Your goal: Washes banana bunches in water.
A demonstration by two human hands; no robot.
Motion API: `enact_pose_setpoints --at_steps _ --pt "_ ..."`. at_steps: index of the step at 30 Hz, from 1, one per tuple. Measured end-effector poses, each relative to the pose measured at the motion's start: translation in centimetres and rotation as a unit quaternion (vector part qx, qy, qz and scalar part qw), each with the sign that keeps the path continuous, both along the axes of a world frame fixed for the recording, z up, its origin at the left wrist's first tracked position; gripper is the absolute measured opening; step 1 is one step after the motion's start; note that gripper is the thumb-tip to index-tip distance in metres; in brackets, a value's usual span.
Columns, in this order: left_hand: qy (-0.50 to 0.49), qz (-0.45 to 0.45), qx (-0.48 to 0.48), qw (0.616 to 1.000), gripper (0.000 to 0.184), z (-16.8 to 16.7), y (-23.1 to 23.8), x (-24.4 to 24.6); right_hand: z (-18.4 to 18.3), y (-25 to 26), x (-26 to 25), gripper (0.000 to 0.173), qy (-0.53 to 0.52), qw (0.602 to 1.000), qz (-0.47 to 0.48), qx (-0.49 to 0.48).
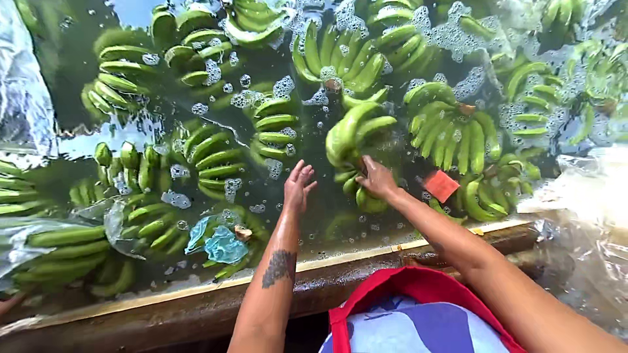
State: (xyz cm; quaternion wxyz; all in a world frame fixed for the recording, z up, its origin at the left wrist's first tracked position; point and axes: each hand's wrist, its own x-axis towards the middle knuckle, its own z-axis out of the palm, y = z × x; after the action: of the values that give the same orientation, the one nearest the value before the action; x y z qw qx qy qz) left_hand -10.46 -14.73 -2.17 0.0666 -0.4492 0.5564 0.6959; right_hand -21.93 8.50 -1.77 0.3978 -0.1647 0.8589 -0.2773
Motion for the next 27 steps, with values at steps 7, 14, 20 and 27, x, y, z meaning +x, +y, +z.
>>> enact_pose_setpoints --at_steps 7,14,20,27 --pt "-0.050 0.119 0.133 0.983 0.057 -3.4 2.6 2.2 1.9 6.1 1.2 0.070 -0.058 0.993 0.088 0.056" --pt "-0.072 0.219 0.192 0.954 0.040 -3.6 8.7 6.4 -2.1 11.1 1.9 0.043 -0.011 0.987 -0.097 0.129" --pt "-0.089 0.316 0.224 0.918 0.041 1.1 12.7 2.9 -4.0 7.1 1.1 0.046 -0.033 0.982 -0.169 0.072" --pt "-0.070 0.331 0.222 0.914 0.044 1.8 13.9 1.8 5.8 3.6 2.5 0.045 -0.046 0.997 -0.057 0.032"
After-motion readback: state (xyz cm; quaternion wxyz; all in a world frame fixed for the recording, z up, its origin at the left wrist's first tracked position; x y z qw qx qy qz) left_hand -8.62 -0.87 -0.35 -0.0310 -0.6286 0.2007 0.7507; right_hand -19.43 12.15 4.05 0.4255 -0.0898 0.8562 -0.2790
